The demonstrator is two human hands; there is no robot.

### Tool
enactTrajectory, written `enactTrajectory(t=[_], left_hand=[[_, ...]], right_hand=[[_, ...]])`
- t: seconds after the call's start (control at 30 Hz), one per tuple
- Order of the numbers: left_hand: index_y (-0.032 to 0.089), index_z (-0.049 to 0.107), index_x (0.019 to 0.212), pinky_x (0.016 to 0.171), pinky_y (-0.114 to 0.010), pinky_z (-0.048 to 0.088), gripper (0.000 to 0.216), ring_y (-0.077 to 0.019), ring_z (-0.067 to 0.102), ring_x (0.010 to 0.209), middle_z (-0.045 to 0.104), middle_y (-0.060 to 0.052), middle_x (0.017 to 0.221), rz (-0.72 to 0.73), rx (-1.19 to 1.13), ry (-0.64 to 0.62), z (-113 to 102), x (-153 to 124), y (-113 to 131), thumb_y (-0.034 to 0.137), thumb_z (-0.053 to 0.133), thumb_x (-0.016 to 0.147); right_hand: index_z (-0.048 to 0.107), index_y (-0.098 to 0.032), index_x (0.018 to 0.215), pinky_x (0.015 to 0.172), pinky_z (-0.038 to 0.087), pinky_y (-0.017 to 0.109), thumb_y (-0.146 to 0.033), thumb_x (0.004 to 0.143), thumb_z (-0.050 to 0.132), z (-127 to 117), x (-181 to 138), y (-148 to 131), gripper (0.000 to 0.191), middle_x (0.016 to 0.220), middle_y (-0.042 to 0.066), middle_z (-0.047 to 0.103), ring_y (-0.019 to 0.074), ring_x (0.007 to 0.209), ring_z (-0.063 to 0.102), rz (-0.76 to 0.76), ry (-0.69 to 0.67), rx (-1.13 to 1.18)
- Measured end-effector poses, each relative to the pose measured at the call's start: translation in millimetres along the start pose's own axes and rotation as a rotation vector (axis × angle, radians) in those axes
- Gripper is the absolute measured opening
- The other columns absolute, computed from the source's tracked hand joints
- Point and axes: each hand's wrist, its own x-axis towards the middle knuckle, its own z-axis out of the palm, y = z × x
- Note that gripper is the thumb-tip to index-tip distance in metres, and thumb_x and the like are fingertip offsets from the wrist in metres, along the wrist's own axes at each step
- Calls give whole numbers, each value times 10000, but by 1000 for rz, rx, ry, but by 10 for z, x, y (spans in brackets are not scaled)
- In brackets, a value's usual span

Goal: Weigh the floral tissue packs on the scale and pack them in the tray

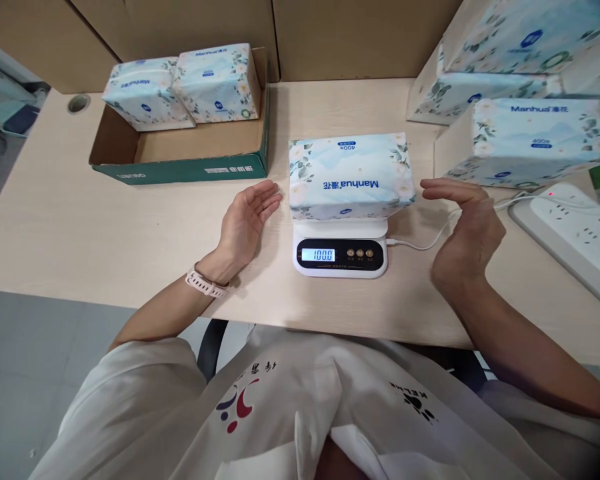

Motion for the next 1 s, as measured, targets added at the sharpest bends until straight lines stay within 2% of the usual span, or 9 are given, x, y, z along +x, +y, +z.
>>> enactTrajectory(t=[0.2, 0.4, 0.53, 0.83, 1.0], left_hand=[[189, 784, 1049, 1206, -366, 558, 318, -229, 752, 1242, 820, -99, 1256, 7, 2, 10, 7, -8, 4, 375, 525, 1046], [187, 782, 1061, 1225, -382, 545, 315, -229, 754, 1245, 818, -100, 1265, 1, 5, 7, 14, -16, 13, 360, 519, 1051], [183, 782, 1064, 1229, -383, 542, 323, -229, 754, 1241, 817, -106, 1266, 6, 2, 1, 7, -9, 6, 362, 513, 1056], [185, 771, 1064, 1241, -397, 534, 325, -249, 739, 1297, 807, -121, 1294, 3, 15, 6, 13, -16, 18, 382, 513, 1046], [207, 767, 1053, 1261, -419, 515, 299, -273, 723, 1349, 801, -122, 1309, 1, 21, 10, 17, -10, 11, 424, 566, 1013]], right_hand=[[821, -232, 1094, 1108, 566, 547, -490, 1161, 317, -7, 9, -24, 570, 1166, 74, 844, 250, 1188, 767, 5, -13, 4], [828, -233, 1159, 945, 595, 479, -493, 1156, 327, -9, 4, -11, 565, 1156, 76, 836, 209, 964, 770, 21, -20, -4], [835, -243, 1163, 897, 591, 458, -521, 1150, 344, -8, -9, 16, 564, 1182, 69, 824, 186, 881, 769, 53, -18, 24], [840, -249, 1138, 892, 593, 463, -563, 1137, 352, 13, -21, 3, 580, 1168, 64, 818, 183, 841, 773, 91, -7, 13], [847, -248, 1118, 979, 579, 503, -569, 1133, 361, 20, -18, -10, 582, 1152, 66, 824, 194, 828, 772, 91, 0, 0]])
